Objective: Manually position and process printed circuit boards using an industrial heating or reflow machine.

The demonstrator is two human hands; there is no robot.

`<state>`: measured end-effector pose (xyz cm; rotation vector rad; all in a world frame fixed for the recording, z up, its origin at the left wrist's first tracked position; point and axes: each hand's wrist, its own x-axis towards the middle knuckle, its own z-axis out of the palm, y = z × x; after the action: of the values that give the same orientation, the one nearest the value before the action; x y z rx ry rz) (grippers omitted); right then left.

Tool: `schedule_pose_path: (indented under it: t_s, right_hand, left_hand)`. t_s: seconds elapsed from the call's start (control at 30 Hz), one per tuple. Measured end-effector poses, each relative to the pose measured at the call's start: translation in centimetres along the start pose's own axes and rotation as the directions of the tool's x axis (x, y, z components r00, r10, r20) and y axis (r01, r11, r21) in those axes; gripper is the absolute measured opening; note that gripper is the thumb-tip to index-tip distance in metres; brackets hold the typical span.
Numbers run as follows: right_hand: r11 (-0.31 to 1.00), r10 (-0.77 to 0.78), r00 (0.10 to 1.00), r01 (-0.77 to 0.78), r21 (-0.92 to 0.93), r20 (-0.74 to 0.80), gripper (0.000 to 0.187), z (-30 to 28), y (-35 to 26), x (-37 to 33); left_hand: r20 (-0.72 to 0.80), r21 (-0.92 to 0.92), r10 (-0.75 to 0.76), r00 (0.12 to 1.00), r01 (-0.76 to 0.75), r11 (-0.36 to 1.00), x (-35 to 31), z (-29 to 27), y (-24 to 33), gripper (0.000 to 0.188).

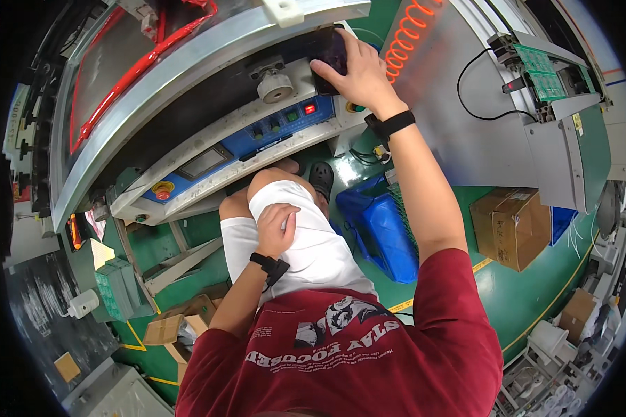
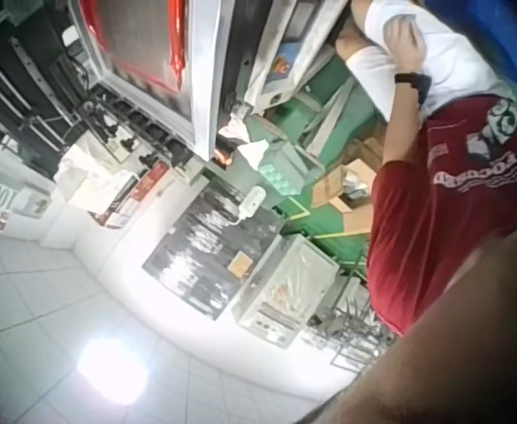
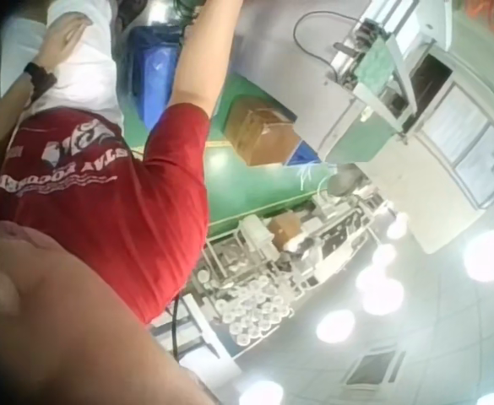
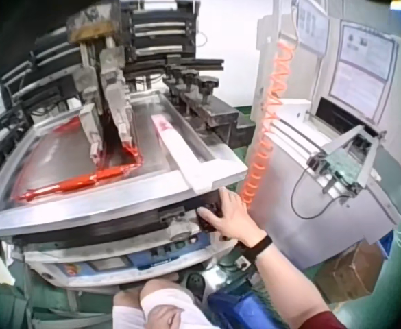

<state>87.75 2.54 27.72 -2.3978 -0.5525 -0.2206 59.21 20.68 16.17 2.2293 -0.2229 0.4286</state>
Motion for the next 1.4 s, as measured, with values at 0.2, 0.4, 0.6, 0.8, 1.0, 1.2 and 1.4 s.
schedule_pose_path:
  t_s: [0.2,0.4,0.6,0.8,1.0,1.2,1.4]
  right_hand:
    - [0.965,-0.208,0.973,0.187,-0.185,-0.104,0.055,0.9,0.1,0.2]
    - [0.984,-0.163,0.978,0.152,-0.091,-0.126,0.064,0.4,-0.1,-0.5]
    - [0.997,-0.013,0.953,-0.011,-0.077,-0.302,0.084,0.9,-3.0,-6.4]
    - [0.996,0.081,0.886,-0.093,-0.003,-0.456,0.073,3.2,-4.6,-6.3]
    - [0.992,0.127,0.858,-0.112,0.059,-0.498,0.068,3.6,-5.4,-7.2]
    - [0.995,0.102,0.889,-0.087,0.054,-0.446,0.077,2.9,-4.9,-8.4]
    - [0.982,0.099,0.939,-0.038,0.188,-0.33,0.077,1.1,-5.2,-11.3]
  left_hand:
    - [0.023,0.01,0.008,1.0,-0.008,1.0,0.3,0.2,0.0,0.014]
    - [0.026,0.014,0.0,1.0,0.0,1.0,0.5,0.5,0.3,0.014]
    - [-0.003,0.017,0.03,1.0,-0.03,0.999,0.2,0.8,0.4,0.012]
    - [0.031,0.015,0.042,0.999,-0.043,0.999,0.7,1.0,1.3,0.011]
    - [-0.002,0.029,0.032,0.999,-0.032,0.999,0.3,0.9,1.2,0.011]
    - [0.01,0.011,0.012,1.0,-0.012,1.0,0.0,0.7,1.0,0.012]
    - [0.138,-0.09,-0.061,0.989,0.074,0.993,1.1,-0.7,0.8,0.014]
